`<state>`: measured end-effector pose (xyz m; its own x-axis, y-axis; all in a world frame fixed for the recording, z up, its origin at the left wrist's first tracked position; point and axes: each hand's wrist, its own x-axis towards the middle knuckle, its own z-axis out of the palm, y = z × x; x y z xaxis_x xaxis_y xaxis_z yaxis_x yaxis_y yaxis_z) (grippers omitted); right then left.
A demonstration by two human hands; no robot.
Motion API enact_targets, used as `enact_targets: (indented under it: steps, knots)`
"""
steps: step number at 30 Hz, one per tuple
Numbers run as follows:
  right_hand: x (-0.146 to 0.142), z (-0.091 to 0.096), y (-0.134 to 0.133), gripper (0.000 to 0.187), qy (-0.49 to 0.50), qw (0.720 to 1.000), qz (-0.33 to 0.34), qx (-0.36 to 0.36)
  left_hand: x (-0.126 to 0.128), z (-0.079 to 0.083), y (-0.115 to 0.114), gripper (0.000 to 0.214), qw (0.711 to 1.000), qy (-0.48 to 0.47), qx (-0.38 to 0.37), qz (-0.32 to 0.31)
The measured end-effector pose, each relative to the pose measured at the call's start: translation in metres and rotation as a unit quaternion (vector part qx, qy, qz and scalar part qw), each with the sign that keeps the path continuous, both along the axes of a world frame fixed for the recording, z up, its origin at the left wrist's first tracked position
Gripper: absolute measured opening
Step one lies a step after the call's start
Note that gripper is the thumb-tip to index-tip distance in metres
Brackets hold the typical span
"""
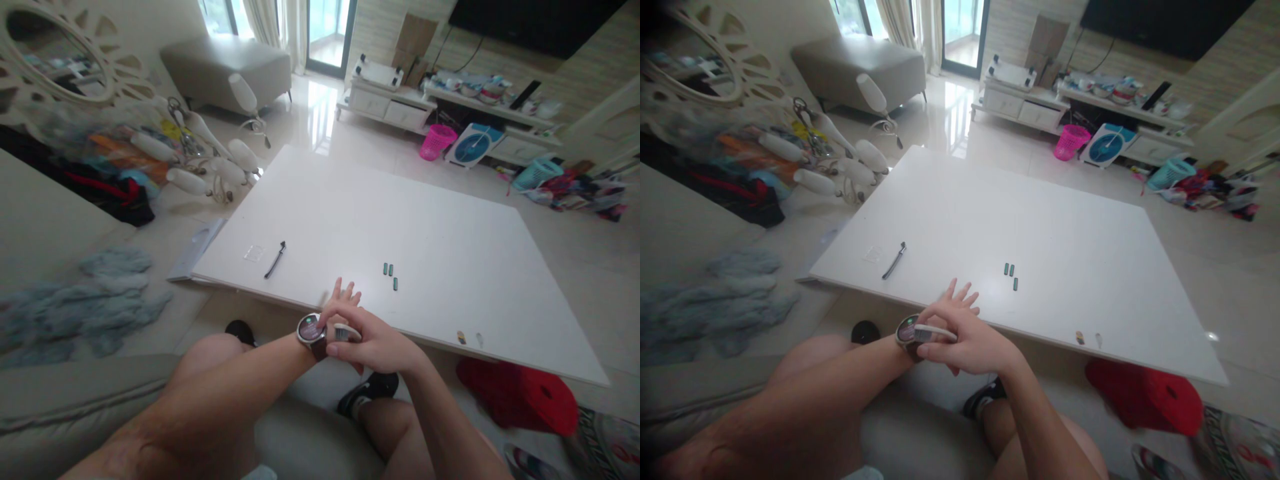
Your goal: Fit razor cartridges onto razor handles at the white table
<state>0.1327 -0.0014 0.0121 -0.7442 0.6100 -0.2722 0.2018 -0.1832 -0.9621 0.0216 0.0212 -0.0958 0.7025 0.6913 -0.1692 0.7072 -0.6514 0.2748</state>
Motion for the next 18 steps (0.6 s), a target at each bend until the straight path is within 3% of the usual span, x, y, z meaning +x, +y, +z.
enact_targets:
  steps: [5,11,18]
  knots:
    - [-0.001,0.004,-0.001,0.029,-0.019,1.0,-0.004,-0.016,0.001,0.004,-0.002,0.055,1.0,0.02,0.0,-0.013]
    - [-0.001,0.003,-0.002,0.039,0.0,1.0,-0.011,-0.025,-0.008,0.025,-0.002,0.072,0.998,0.013,-0.029,-0.049]
    - [0.0,0.002,-0.002,0.041,0.005,1.0,-0.014,-0.023,-0.008,0.043,-0.003,0.066,0.997,0.044,-0.039,-0.053]
